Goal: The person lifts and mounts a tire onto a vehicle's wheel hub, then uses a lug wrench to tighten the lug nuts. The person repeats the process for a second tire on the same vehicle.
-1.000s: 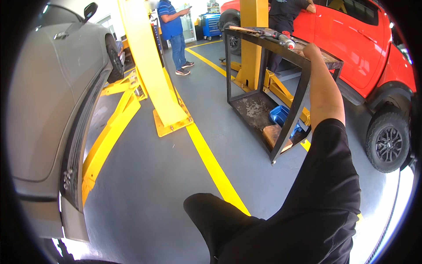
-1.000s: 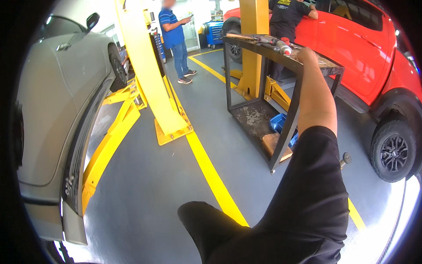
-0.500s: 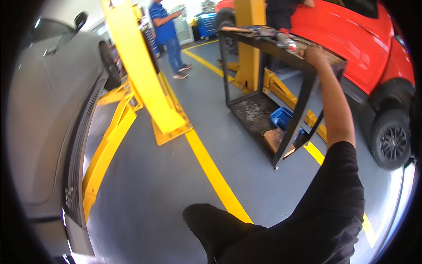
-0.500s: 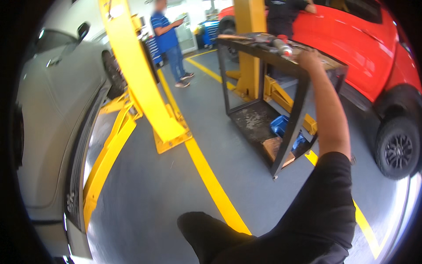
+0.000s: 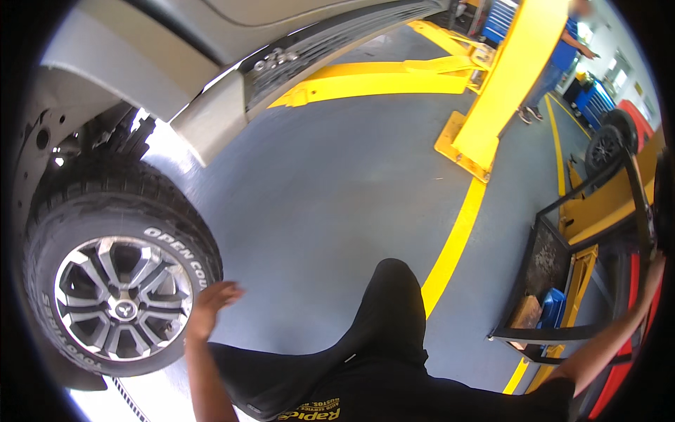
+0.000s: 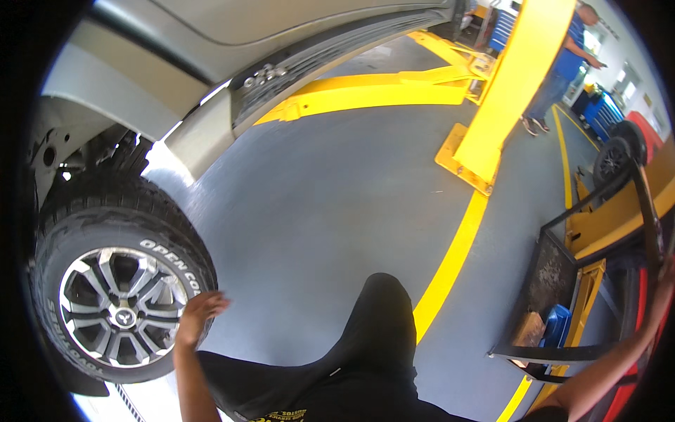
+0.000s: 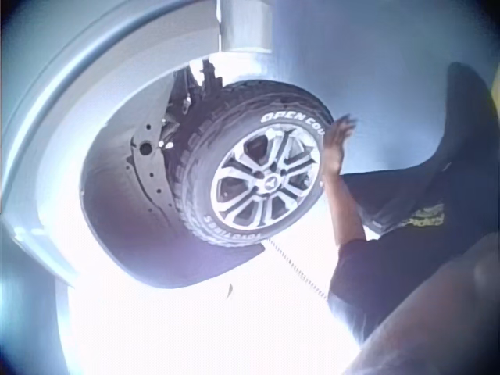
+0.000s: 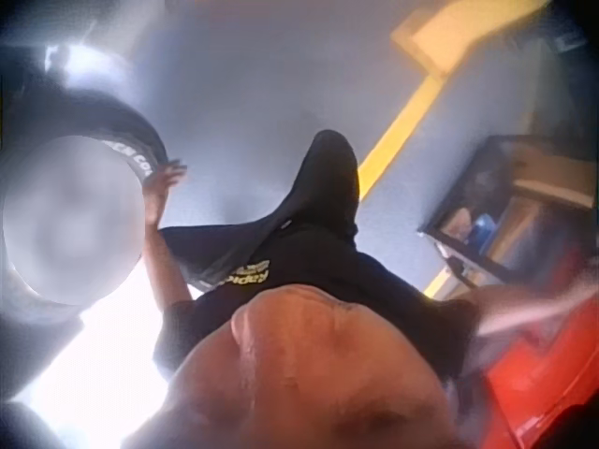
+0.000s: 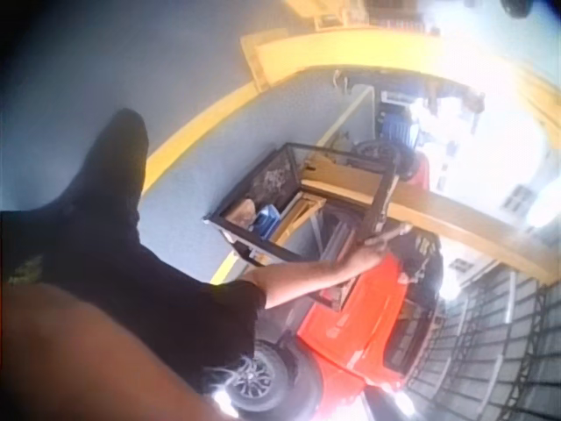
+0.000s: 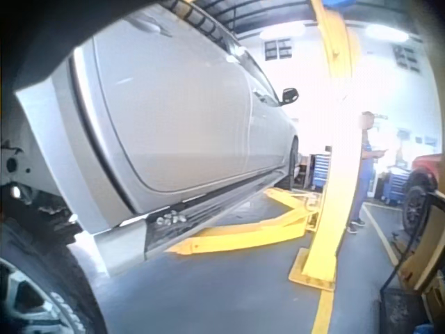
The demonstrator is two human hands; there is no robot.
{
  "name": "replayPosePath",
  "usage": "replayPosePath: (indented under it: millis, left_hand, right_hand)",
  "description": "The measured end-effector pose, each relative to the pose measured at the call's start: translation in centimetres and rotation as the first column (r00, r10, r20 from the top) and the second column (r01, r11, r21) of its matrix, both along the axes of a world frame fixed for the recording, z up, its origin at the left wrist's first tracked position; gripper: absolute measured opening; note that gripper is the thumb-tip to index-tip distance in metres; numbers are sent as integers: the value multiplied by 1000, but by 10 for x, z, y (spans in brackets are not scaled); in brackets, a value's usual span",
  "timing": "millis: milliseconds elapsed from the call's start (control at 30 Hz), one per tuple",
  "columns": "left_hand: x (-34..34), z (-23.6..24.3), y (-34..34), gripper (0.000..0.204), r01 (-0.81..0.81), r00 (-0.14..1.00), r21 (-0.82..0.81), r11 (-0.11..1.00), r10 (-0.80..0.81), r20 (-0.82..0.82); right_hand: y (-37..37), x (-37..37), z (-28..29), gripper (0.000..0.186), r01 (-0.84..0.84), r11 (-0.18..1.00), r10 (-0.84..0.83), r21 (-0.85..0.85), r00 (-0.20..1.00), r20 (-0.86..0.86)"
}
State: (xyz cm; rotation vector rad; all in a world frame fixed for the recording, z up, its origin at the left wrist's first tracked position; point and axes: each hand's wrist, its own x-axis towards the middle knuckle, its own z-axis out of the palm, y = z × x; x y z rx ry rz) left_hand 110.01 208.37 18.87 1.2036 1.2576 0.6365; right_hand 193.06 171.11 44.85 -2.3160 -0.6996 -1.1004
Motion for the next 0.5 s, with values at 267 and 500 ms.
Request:
replayPosePath:
  millis: [267, 500]
  left_hand:
    - [138, 36, -2, 62, -81, 670, 150, 985, -57, 740]
    - [10, 40, -20, 30, -496, 709, 26, 868, 388, 589]
  right_hand:
    - [380, -487, -213, 33, -882, -337, 344, 329, -441, -829]
    - [698, -469, -163, 43, -969, -169, 879, 178, -230, -418]
